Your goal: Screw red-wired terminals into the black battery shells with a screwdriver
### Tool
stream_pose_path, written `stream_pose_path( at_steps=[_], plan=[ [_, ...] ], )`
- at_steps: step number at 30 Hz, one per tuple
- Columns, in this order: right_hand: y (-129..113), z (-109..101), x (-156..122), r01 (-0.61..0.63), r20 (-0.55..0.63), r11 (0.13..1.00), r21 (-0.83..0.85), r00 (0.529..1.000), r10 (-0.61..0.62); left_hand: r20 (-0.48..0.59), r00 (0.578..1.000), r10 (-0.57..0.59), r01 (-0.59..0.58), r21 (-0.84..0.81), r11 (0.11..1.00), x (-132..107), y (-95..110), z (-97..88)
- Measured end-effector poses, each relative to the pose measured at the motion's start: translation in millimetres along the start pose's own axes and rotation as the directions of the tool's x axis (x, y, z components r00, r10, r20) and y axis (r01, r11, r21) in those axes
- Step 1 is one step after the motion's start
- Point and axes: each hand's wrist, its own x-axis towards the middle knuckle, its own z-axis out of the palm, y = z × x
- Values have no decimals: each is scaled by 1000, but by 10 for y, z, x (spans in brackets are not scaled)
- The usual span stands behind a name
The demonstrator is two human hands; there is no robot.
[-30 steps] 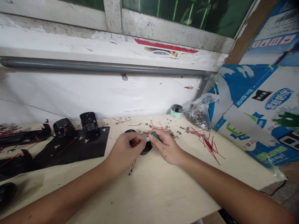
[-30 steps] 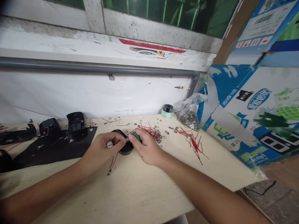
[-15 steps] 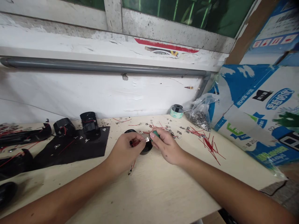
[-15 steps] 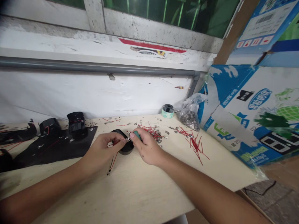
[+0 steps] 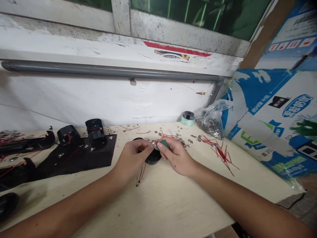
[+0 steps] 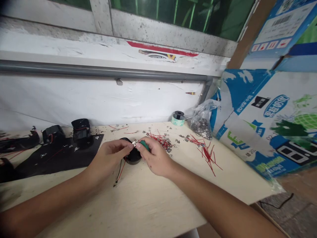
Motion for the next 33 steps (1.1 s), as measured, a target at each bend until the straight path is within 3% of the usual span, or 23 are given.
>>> stream_pose_path(
  at_steps=[6,13,23,30,33],
  plan=[
    [-18,-13,20,27,-45,999,-32,999,-29,-4,991,137,-130,275,953,-69,76,12],
    [-27,12,-12,23,3,996,-89,1000,-23,110,990,86,-110,241,964,-123,76,67],
    [18,-1,-22,-67,33,997,-43,997,68,107,980,165,-191,308,932,-97,63,37],
    [28,38,-47,-79,11,997,-24,997,79,121,990,70,-99,247,964,-133,109,48],
    [21,52,-59,-76,-11,997,-34,997,76,104,984,143,-165,247,955,-133,119,57]
  ],
)
